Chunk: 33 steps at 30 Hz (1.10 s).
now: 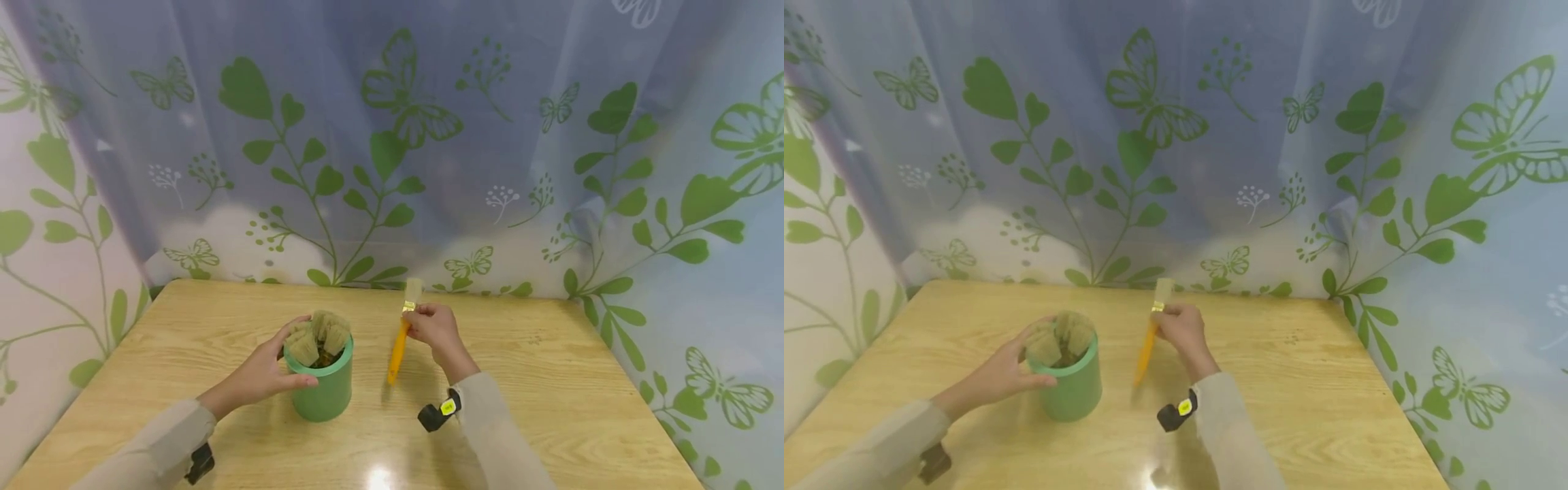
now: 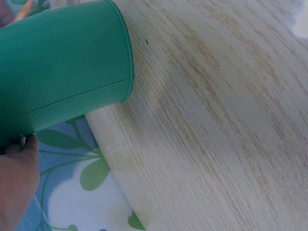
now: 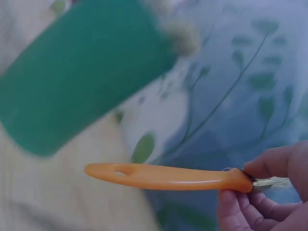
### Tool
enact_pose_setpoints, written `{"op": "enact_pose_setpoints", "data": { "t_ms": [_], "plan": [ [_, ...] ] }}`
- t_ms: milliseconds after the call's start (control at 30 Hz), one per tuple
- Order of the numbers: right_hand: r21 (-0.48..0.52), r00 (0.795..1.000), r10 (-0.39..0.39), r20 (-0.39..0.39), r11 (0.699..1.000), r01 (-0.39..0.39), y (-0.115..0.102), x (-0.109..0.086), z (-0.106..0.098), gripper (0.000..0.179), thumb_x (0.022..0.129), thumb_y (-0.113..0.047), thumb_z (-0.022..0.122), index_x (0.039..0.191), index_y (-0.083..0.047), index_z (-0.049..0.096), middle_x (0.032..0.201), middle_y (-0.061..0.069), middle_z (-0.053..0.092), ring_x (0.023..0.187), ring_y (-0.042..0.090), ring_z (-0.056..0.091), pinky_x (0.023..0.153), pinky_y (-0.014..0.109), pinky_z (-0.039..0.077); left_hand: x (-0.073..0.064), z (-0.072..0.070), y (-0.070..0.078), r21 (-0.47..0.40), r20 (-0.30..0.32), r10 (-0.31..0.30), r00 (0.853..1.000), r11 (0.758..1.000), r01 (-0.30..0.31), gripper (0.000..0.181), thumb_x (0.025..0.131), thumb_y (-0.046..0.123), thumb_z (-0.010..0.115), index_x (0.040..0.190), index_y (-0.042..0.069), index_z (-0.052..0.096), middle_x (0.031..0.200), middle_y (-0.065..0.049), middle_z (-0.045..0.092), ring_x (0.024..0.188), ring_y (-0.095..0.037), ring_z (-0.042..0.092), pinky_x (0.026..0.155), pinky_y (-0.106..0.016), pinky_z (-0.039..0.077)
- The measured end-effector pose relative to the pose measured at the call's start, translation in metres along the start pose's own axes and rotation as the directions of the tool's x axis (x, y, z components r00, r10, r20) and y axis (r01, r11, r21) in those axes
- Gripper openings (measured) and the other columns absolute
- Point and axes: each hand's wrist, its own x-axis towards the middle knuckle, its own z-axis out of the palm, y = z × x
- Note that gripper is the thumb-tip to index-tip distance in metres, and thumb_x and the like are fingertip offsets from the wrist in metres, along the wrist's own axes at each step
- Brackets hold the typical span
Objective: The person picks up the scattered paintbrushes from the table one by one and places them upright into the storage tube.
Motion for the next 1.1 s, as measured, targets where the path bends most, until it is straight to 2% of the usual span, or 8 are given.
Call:
{"op": "enact_pose_setpoints", "data": {
  "t_ms": [133, 233, 400, 500, 567, 667, 900, 1100],
  "plan": [
    [0.068, 0.993, -0.109, 0.045, 0.992, 0.106, -0.029, -0.018, 0.007, 0.019, 0.088, -0.003, 0.066, 0.103, 0.007, 0.059, 0.093, 0.013, 0.061, 0.079, 0.016, 0.066, 0.08, 0.037, 0.057, 0.0, 0.001, 0.0, 0.004, -0.002, -0.006, 1.0, 1.0, 0.006, 0.095, 0.079, 0.033, 0.079, 0.153, 0.018, 0.02, 0.151, -0.02, 0.032, 0.132, -0.045, 0.038, 0.1, -0.065, 0.035],
    [0.096, 0.973, -0.223, 0.061, 0.972, 0.217, -0.047, -0.036, 0.015, 0.016, 0.088, -0.004, 0.068, 0.099, 0.006, 0.06, 0.089, 0.011, 0.061, 0.079, 0.017, 0.065, 0.077, 0.036, 0.058, 0.0, 0.001, 0.0, 0.002, -0.002, -0.006, 1.0, 1.0, 0.006, 0.095, 0.079, 0.033, 0.079, 0.153, 0.02, 0.02, 0.152, -0.02, 0.031, 0.132, -0.045, 0.038, 0.1, -0.065, 0.035],
    [0.096, 0.898, -0.434, 0.075, 0.899, 0.426, -0.062, -0.059, 0.03, 0.018, 0.087, -0.007, 0.07, 0.098, 0.005, 0.062, 0.09, 0.014, 0.063, 0.079, 0.019, 0.064, 0.074, 0.034, 0.058, 0.0, 0.001, -0.001, 0.009, -0.001, -0.004, 1.0, 1.0, 0.004, 0.094, 0.08, 0.033, 0.079, 0.152, 0.02, 0.02, 0.152, -0.02, 0.031, 0.131, -0.045, 0.039, 0.1, -0.066, 0.035],
    [0.031, 0.853, -0.515, 0.089, 0.857, 0.514, -0.059, -0.066, 0.04, 0.018, 0.088, -0.012, 0.071, 0.096, 0.001, 0.062, 0.091, 0.015, 0.064, 0.081, 0.02, 0.064, 0.072, 0.03, 0.058, 0.001, 0.0, -0.001, 0.008, -0.001, -0.003, 1.0, 1.0, 0.003, 0.094, 0.08, 0.033, 0.079, 0.152, 0.02, 0.021, 0.15, -0.019, 0.034, 0.13, -0.043, 0.042, 0.1, -0.065, 0.036],
    [-0.01, 0.834, -0.542, 0.105, 0.838, 0.546, -0.054, -0.069, 0.046, 0.019, 0.088, -0.014, 0.071, 0.096, -0.001, 0.062, 0.091, 0.014, 0.064, 0.084, 0.021, 0.065, 0.073, 0.028, 0.057, 0.001, 0.0, -0.001, -0.002, 0.0, 0.001, 1.0, 1.0, -0.001, 0.094, 0.08, 0.033, 0.079, 0.152, 0.019, 0.021, 0.15, -0.018, 0.036, 0.129, -0.041, 0.043, 0.1, -0.064, 0.036],
    [-0.054, 0.823, -0.549, 0.144, 0.826, 0.56, -0.044, -0.071, 0.054, 0.019, 0.088, -0.018, 0.071, 0.097, -0.003, 0.063, 0.093, 0.011, 0.065, 0.089, 0.021, 0.065, 0.074, 0.026, 0.056, 0.001, 0.0, -0.002, -0.015, 0.0, 0.014, 1.0, 1.0, -0.014, 0.093, 0.08, 0.031, 0.079, 0.152, 0.019, 0.022, 0.148, -0.016, 0.039, 0.128, -0.039, 0.046, 0.1, -0.063, 0.037],
    [-0.122, 0.836, -0.498, 0.229, 0.838, 0.532, -0.025, -0.07, 0.062, 0.015, 0.088, -0.022, 0.071, 0.096, -0.01, 0.066, 0.092, 0.004, 0.066, 0.088, 0.016, 0.065, 0.074, 0.027, 0.057, 0.001, -0.001, -0.005, -0.011, -0.015, 0.031, 0.999, 0.999, -0.031, 0.092, 0.079, 0.028, 0.08, 0.151, 0.019, 0.025, 0.149, -0.015, 0.038, 0.128, -0.038, 0.046, 0.1, -0.062, 0.038],
    [-0.142, 0.833, -0.495, 0.248, 0.832, 0.537, -0.021, -0.074, 0.064, 0.017, 0.088, -0.019, 0.071, 0.1, -0.007, 0.068, 0.094, 0.003, 0.067, 0.088, 0.016, 0.066, 0.073, 0.022, 0.056, 0.001, -0.001, -0.003, -0.027, -0.008, 0.047, 0.999, 0.998, -0.048, 0.091, 0.08, 0.027, 0.08, 0.151, 0.017, 0.024, 0.149, -0.016, 0.037, 0.129, -0.039, 0.045, 0.101, -0.063, 0.036]
  ]
}}
